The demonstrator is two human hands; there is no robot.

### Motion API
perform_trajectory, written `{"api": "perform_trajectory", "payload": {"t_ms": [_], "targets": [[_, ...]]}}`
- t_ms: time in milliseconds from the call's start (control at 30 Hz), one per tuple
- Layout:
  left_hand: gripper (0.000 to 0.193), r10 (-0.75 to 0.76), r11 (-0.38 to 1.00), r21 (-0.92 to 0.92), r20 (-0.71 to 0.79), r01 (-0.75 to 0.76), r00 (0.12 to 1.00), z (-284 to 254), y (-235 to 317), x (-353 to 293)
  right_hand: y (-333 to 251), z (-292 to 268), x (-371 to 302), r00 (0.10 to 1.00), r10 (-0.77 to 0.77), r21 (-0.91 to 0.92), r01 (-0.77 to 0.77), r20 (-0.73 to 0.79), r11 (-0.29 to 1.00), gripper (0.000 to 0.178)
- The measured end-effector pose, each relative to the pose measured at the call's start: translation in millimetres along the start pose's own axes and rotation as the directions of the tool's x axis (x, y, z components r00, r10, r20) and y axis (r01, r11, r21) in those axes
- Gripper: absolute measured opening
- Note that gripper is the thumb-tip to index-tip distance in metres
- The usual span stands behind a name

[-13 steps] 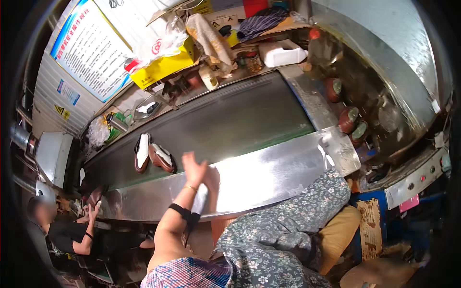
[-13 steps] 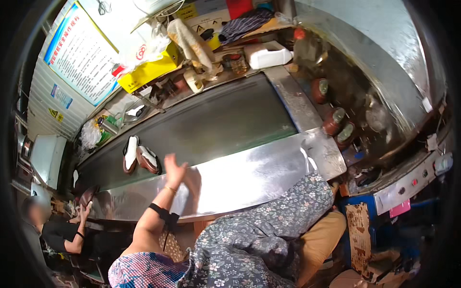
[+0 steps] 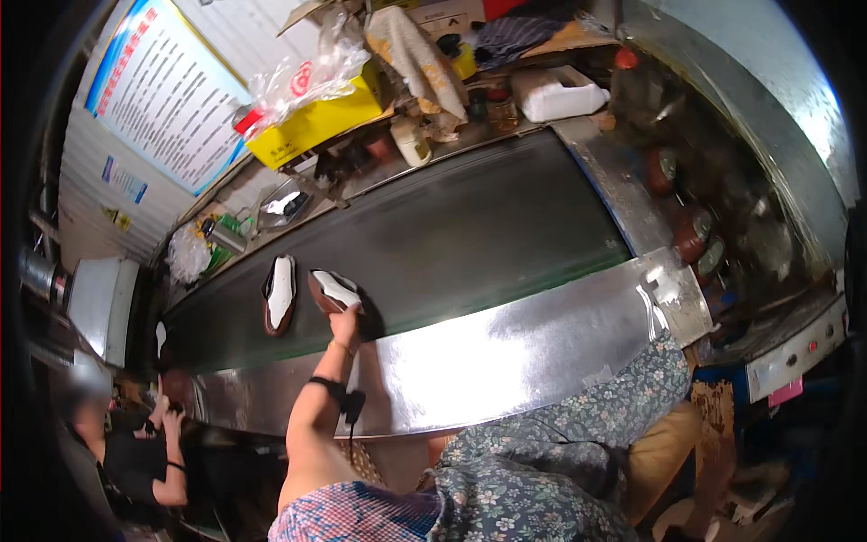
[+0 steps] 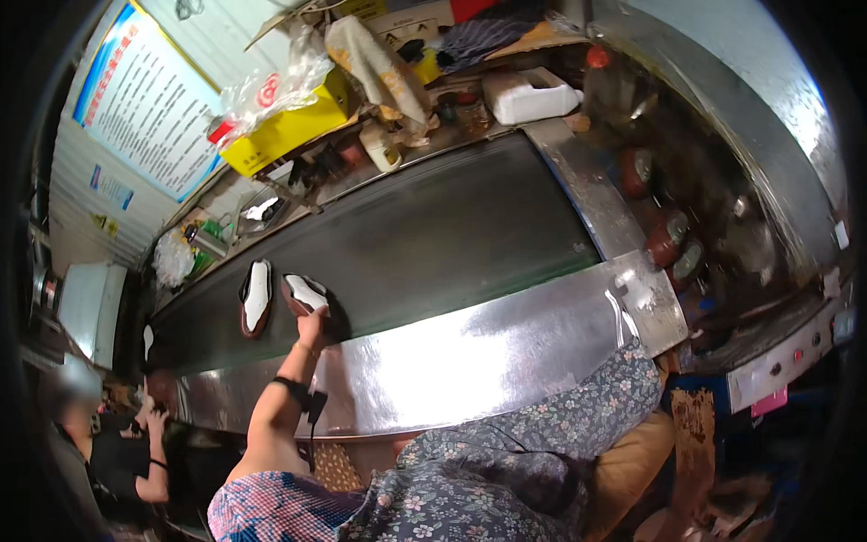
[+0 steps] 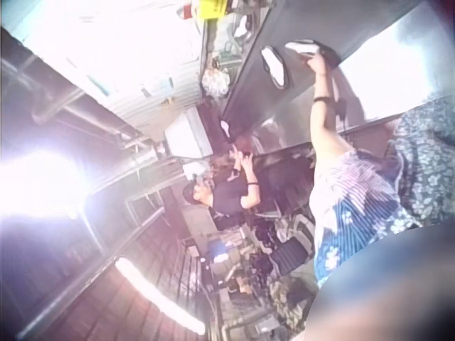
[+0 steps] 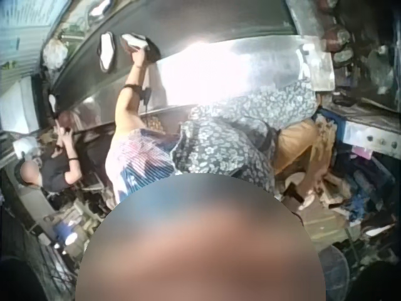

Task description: Manually fitting and pressing outsoles onto shoe uppers mounted on lasts during assembly.

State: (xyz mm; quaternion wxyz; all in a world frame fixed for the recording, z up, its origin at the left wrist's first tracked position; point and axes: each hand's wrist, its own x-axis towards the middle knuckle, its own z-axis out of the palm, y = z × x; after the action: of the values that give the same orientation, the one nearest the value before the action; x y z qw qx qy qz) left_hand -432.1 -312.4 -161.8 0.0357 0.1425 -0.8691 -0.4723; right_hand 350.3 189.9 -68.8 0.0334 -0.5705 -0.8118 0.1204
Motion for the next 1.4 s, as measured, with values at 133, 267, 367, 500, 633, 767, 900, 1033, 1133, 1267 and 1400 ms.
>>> {"api": "perform_trajectory", "payload": {"t_ms": [133,267,367,500,633,767,900,1033,1133,1267,1400], "targets": [[0.042,0.108,0.803,-0.408,0.816,0.433,0.568,45,137,-171,-132,-7,24,0.955,-0.223,0.335,0.279,-0.196,0.900,0.024],[0.050,0.224,0.782,-0.259,0.966,0.567,0.132,52,184,-299,-249,-10,84,0.940,-0.312,0.771,0.301,-0.140,0.561,0.040],[0.076,0.331,0.816,-0.259,0.942,0.517,-0.050,64,212,-406,-293,-49,88,0.967,-0.231,0.977,0.144,-0.106,0.154,0.063],[0.095,0.510,0.860,-0.480,0.785,0.175,-0.352,76,250,-475,-256,-59,54,0.878,0.240,0.864,0.297,-0.415,0.408,0.040],[0.079,0.605,0.708,-0.694,0.692,-0.132,-0.395,147,242,-514,-237,-38,-5,0.871,0.051,0.581,0.281,-0.488,0.764,0.023],[0.059,0.488,0.802,-0.583,0.767,-0.133,-0.417,167,240,-529,-213,-34,-5,0.910,0.056,0.586,0.217,-0.412,0.781,0.019],[0.052,0.496,0.821,-0.567,0.762,-0.060,-0.417,169,241,-522,-190,-47,8,0.976,-0.174,0.737,0.215,-0.134,0.640,0.030],[0.062,0.480,0.827,-0.557,0.769,-0.074,-0.422,165,245,-517,-184,-38,20,0.940,-0.334,0.814,0.141,0.069,0.563,0.053],[0.080,0.447,0.847,-0.525,0.790,-0.087,-0.420,174,236,-520,-187,-33,28,0.927,-0.347,0.892,0.034,0.140,0.451,0.051],[0.081,0.467,0.785,-0.563,0.812,-0.259,-0.350,175,225,-522,-197,-29,25,0.954,-0.300,0.812,0.170,0.006,0.558,0.043],[0.077,0.641,0.563,-0.720,0.691,-0.406,-0.335,169,233,-527,-201,-25,21,0.975,-0.221,0.798,0.150,-0.021,0.584,0.040]]}}
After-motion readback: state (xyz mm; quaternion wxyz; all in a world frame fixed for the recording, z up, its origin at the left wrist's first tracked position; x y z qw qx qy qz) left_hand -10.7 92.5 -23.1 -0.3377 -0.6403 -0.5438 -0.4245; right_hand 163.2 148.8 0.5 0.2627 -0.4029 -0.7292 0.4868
